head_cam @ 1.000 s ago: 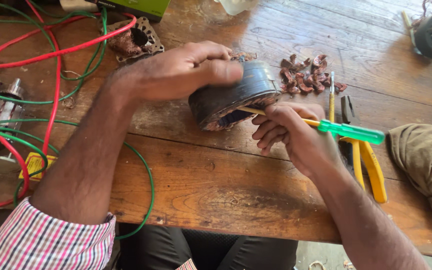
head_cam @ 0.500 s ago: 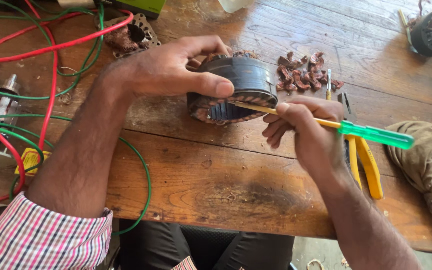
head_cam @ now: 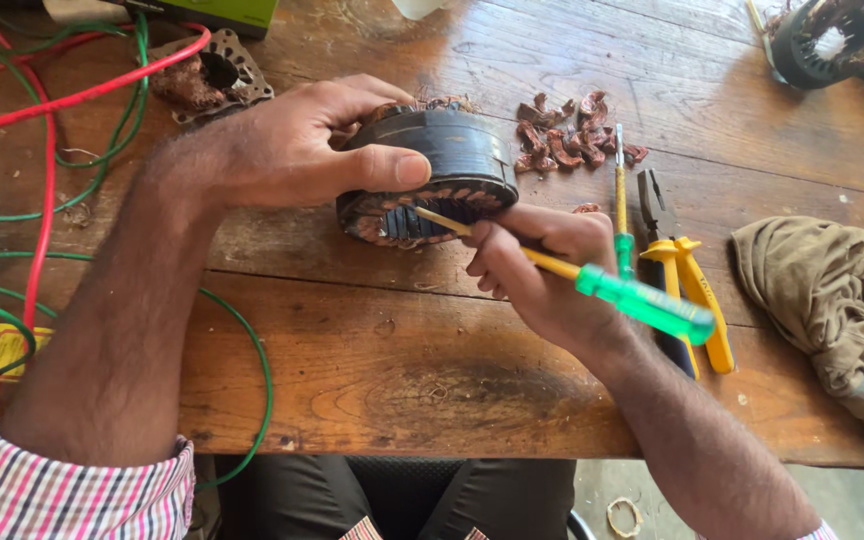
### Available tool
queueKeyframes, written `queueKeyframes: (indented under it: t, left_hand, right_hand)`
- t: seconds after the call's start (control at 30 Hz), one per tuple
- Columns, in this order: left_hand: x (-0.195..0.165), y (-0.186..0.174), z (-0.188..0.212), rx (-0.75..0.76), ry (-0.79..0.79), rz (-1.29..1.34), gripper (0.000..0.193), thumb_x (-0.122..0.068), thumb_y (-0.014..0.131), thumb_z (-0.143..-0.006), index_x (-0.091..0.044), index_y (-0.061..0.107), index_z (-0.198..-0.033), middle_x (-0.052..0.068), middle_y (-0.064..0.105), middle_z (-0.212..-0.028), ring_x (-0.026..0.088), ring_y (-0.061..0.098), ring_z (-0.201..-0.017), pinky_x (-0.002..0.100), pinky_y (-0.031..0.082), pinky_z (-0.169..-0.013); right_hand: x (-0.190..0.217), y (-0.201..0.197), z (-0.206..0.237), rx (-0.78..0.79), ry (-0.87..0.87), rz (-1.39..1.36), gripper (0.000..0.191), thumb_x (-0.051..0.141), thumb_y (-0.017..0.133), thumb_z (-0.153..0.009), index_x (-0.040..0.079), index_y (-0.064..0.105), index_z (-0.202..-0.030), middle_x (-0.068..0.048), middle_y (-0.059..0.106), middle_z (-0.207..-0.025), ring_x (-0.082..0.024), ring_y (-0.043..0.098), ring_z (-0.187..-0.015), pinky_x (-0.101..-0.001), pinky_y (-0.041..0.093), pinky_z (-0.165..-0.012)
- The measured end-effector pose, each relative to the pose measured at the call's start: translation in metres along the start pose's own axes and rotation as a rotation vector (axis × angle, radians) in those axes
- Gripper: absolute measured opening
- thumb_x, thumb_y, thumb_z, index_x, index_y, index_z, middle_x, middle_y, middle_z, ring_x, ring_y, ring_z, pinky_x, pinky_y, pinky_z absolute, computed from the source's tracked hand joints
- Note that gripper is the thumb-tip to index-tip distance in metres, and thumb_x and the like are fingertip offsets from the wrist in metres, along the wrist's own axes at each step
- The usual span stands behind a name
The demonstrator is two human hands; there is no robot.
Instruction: The person holds an electric motor stator on a wooden workbench and pries burnt copper windings out of its slots, first by hand and then using a screwdriver and pliers. They rotate the stator between pulls and drop the extracted copper pieces onto the table, continuing slot by slot.
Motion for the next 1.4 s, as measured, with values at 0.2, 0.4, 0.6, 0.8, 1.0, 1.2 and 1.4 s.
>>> queueKeyframes:
  t: [0.2,0.4,0.6,0.8,1.0,1.2,1.4]
  left_hand:
    - [-0.001,-0.004,0.000,-0.024,-0.018,-0.044,0.086,-0.068,0.071,-0.077,-0.006,0.063,-0.136,0.010,0.072,-0.124,0.021,0.069,-0.116,0.036,0.054,-0.095]
    - [-0.005,-0.004,0.000,0.035,0.014,-0.025,0.091,-0.072,0.067,-0.078,-0.010,0.061,-0.143,0.010,0.075,-0.122,0.020,0.071,-0.113,0.037,0.055,-0.094]
    - [-0.010,-0.002,0.001,0.070,0.062,0.001,0.088,-0.073,0.065,-0.080,-0.012,0.063,-0.144,0.007,0.077,-0.123,0.019,0.070,-0.114,0.036,0.054,-0.097]
    - [-0.011,-0.001,0.001,0.068,0.114,0.004,0.084,-0.072,0.065,-0.084,-0.011,0.063,-0.141,0.007,0.075,-0.126,0.019,0.069,-0.116,0.036,0.054,-0.096]
    - [-0.005,0.004,0.000,0.125,0.022,0.029,0.082,-0.074,0.062,-0.079,-0.013,0.070,-0.133,0.005,0.078,-0.116,0.017,0.071,-0.108,0.036,0.056,-0.090]
    - [-0.006,0.002,0.002,0.090,0.014,-0.013,0.082,-0.074,0.063,-0.078,-0.013,0.069,-0.133,0.004,0.076,-0.119,0.017,0.070,-0.109,0.037,0.055,-0.091]
    - [-0.006,0.002,0.003,0.098,0.052,0.030,0.085,-0.073,0.063,-0.079,-0.012,0.066,-0.138,0.006,0.077,-0.123,0.019,0.069,-0.115,0.036,0.054,-0.098]
  right_hand:
    - [-0.011,0.003,-0.005,0.007,0.003,-0.066,0.025,0.009,0.055,-0.102,-0.005,0.074,-0.094,-0.007,0.076,-0.074,-0.009,0.071,-0.060,-0.0228,0.060,-0.052]
    - [-0.012,0.004,-0.005,0.006,0.016,-0.124,0.026,0.011,0.057,-0.103,-0.008,0.073,-0.095,-0.010,0.075,-0.075,-0.011,0.071,-0.060,-0.0259,0.061,-0.051]
    - [-0.005,0.002,-0.004,-0.048,-0.028,-0.292,0.029,0.011,0.053,-0.107,-0.011,0.071,-0.102,-0.013,0.074,-0.077,-0.015,0.073,-0.062,-0.0278,0.063,-0.053]
    - [0.003,-0.004,0.004,-0.128,-0.112,-0.124,0.026,0.011,0.055,-0.106,-0.009,0.072,-0.101,-0.012,0.076,-0.080,-0.013,0.073,-0.064,-0.0261,0.062,-0.057]
    - [0.015,-0.008,0.005,-0.160,-0.230,0.275,0.023,0.009,0.063,-0.098,-0.004,0.076,-0.083,-0.008,0.074,-0.068,-0.010,0.073,-0.060,-0.0236,0.059,-0.058]
    - [0.000,-0.001,0.000,-0.064,-0.052,-0.017,0.023,0.009,0.060,-0.099,-0.004,0.075,-0.087,-0.008,0.075,-0.069,-0.009,0.071,-0.058,-0.0219,0.058,-0.052]
    - [0.015,-0.006,0.008,-0.210,-0.321,0.386,0.014,0.007,0.067,-0.094,0.000,0.076,-0.087,-0.007,0.074,-0.072,-0.011,0.074,-0.065,-0.0253,0.058,-0.062]
Point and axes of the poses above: each hand's wrist, its own z-axis away from the middle knuckle, its own y-axis out of the palm, x = y × z, the point moved 6 cm from there along -z, towards the middle knuckle
